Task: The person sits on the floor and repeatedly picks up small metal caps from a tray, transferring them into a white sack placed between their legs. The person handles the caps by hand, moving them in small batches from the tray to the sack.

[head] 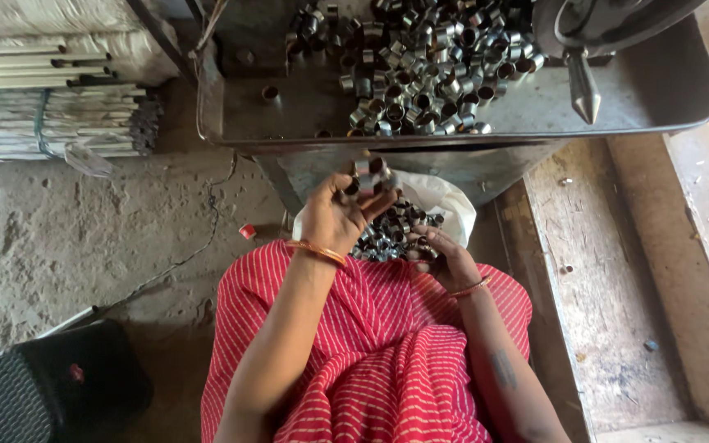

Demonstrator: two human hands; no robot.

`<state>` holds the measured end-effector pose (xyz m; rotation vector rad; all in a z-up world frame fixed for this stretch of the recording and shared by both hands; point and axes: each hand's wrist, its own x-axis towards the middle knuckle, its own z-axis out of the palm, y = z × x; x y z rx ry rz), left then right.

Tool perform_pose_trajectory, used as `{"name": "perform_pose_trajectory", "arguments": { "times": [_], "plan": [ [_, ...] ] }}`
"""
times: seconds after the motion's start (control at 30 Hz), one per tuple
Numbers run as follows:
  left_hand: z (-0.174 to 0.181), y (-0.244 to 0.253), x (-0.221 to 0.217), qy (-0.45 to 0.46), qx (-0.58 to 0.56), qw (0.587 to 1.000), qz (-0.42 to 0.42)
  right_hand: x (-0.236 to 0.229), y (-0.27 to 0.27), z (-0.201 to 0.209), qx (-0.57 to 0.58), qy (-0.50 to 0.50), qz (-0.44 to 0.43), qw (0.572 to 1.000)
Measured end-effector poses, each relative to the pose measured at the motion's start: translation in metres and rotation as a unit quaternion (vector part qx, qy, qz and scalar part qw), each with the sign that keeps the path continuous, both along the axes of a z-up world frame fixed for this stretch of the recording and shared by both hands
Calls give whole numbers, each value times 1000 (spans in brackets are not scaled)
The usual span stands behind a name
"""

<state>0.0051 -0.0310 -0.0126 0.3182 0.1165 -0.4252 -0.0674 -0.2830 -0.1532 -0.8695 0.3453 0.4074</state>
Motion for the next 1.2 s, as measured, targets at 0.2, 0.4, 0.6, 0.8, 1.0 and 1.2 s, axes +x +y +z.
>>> {"name": "perform_pose_trajectory", "arguments": {
  "times": [0.2, 0.4, 0.6, 0.8, 1.0, 1.2],
  "plan": [
    [-21, -3, -22, -16, 31, 999, -28, -3, -2, 7, 1, 15, -18, 1000],
    [-43, 0, -23, -23, 120, 991, -46, -1, -5, -2, -1, 17, -18, 1000],
    [-155, -5, 16, -119, 452, 873, -138, -1, -12, -16, 2, 7, -13, 1000],
    [-233, -14, 31, -255, 714, 652, -33, -3, -12, -14, 22, -10, -19, 1000],
    [-179, -18, -21, 129, 209, 965, -95, 1, 22, 38, 23, -98, -53, 993],
    [-133, -30, -46, 135, 170, 974, -71, 6, 53, 83, -142, -193, 37, 970]
  ]
}}
